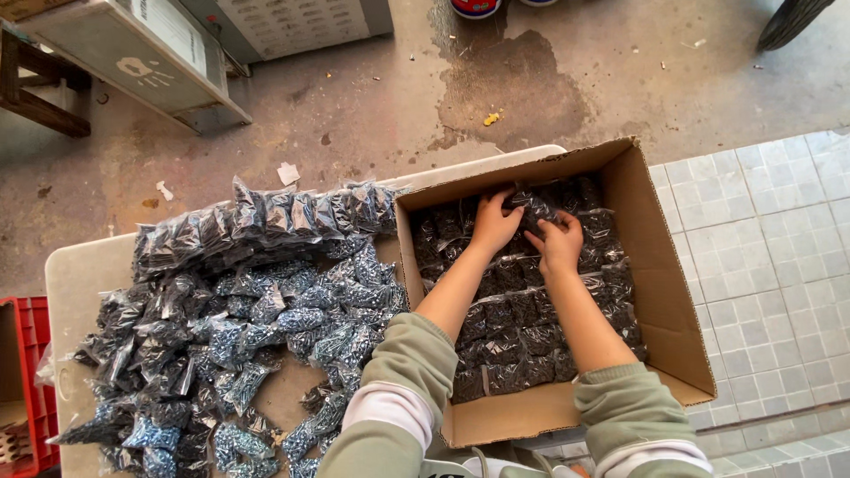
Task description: The person places small plastic bags filled with blue or dark components into a large cardboard box, arranging them in organized layers by hand.
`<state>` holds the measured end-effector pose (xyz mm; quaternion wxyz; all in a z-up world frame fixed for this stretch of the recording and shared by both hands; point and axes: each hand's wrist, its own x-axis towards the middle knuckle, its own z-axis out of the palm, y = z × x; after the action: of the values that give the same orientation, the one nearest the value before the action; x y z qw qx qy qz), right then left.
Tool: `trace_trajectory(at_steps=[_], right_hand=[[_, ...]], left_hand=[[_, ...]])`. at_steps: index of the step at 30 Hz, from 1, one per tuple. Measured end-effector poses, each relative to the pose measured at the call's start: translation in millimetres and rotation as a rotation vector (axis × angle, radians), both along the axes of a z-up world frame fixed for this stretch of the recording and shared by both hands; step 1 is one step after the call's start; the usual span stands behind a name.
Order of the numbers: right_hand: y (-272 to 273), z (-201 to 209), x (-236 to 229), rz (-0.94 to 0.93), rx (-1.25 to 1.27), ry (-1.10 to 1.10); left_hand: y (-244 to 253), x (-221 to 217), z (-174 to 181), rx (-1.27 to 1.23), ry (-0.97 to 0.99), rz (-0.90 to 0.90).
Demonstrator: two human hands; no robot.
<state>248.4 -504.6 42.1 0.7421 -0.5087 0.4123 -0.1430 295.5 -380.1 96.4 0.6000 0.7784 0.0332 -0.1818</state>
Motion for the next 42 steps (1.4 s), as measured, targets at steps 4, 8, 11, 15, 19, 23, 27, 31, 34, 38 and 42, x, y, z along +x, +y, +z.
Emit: trace_trajectory(at_steps=[4,8,11,15,19,23,27,31,34,38,42], right_hand=[[-8.1,9.8,7.1,0.065,-0.109,0.019],[-23.8,-4.2,23.9,0.264,-0.499,-0.008],[-30.8,-6.4,31.7,0.439,-1.008,0.009],[-18.2,11.9,25.1,0.393,-1.561,-0.138],[-8.2,12.7,10.2,0.406,-1.798,-0.216],[-6.3,15.4,-2.4,0.572,-1.737,-0.18],[1.2,54.3,-14.4,1.057,-1.42,0.268],[7.8,53.2,-29.1,1.069,-1.345,0.336],[30.8,56.2,-57.6,0.973,-1.422,0.057],[121.2,130.0,-125.1,0.911,-1.041,-0.25],[235.2,141.3,-198.7,1.04,-0.802,-0.369]], left_hand=[[-1.3,-4.8,-9.2,-0.033,-0.046,0.037],[4.9,-10.8,-14.1,0.221,-0.116,0.047],[7.1,-15.9,-12.4,0.499,-0.234,0.02],[10.2,-22.8,-23.7,0.657,-0.56,-0.096],[6.5,-19.8,-45.2,0.775,-0.657,-0.131],[7.4,-20.6,-52.5,0.821,-0.611,-0.263],[12.2,-20.5,-37.8,0.834,-0.468,-0.422],[25.9,-43.9,-9.4,0.772,-0.381,-0.45],[67.5,-95.3,45.1,0.577,-0.494,-0.451],[156.7,-178.9,104.2,0.123,-0.783,-0.171],[253.9,-263.1,73.3,-0.014,-0.658,0.048]])
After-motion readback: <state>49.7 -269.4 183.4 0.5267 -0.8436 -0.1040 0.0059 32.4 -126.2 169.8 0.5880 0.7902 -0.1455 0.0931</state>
